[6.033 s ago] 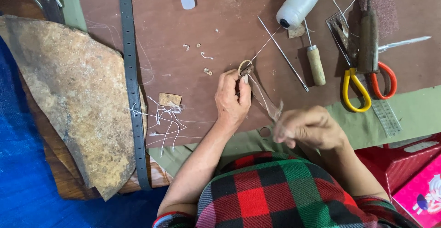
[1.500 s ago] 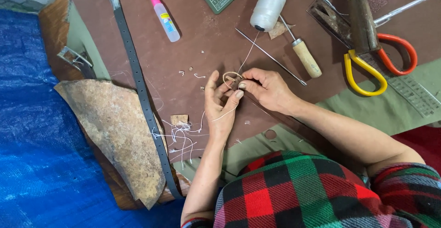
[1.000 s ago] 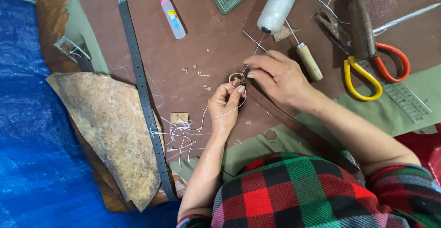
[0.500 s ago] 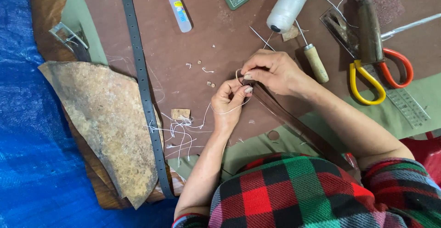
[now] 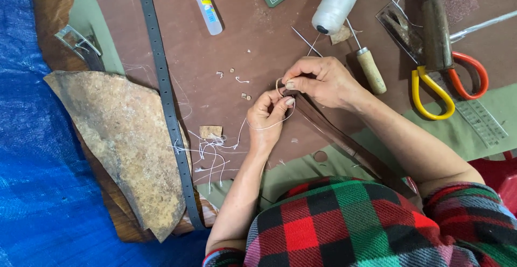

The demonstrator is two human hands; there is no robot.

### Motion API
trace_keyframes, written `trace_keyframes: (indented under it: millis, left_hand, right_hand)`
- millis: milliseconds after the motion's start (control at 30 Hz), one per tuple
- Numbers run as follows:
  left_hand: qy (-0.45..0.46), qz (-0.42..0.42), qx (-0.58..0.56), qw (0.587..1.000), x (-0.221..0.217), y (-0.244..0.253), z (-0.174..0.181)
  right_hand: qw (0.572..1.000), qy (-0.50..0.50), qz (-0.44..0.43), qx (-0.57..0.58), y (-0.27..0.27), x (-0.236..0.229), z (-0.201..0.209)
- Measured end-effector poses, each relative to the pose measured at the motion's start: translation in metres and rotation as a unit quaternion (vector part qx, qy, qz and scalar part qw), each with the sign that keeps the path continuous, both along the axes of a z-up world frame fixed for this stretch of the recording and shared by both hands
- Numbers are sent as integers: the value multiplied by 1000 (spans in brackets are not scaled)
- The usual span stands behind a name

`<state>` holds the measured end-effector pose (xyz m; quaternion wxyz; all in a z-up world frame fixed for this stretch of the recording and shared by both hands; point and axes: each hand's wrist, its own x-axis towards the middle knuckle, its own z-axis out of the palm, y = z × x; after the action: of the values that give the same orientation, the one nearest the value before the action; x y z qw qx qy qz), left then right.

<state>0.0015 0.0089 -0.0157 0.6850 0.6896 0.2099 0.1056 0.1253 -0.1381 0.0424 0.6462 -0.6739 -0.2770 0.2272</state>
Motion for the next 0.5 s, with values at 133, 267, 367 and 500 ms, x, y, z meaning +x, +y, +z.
trace_keyframes:
  millis: [133, 267, 367, 500]
  left_hand:
    - [3, 11, 8, 1000, 0, -2, 10]
    - [5, 21, 15, 1000, -2, -3, 9]
    - [6, 26, 13, 1000, -5, -4, 3]
    - [11, 22, 16, 1000, -5, -3, 6]
  right_hand:
    - [1000, 17, -14, -3, 4, -4, 0]
    - [999, 47, -21, -6, 6, -6, -5]
    - [999, 47, -18, -7, 7, -7, -17]
    - [998, 57, -22, -5, 8, -8, -13]
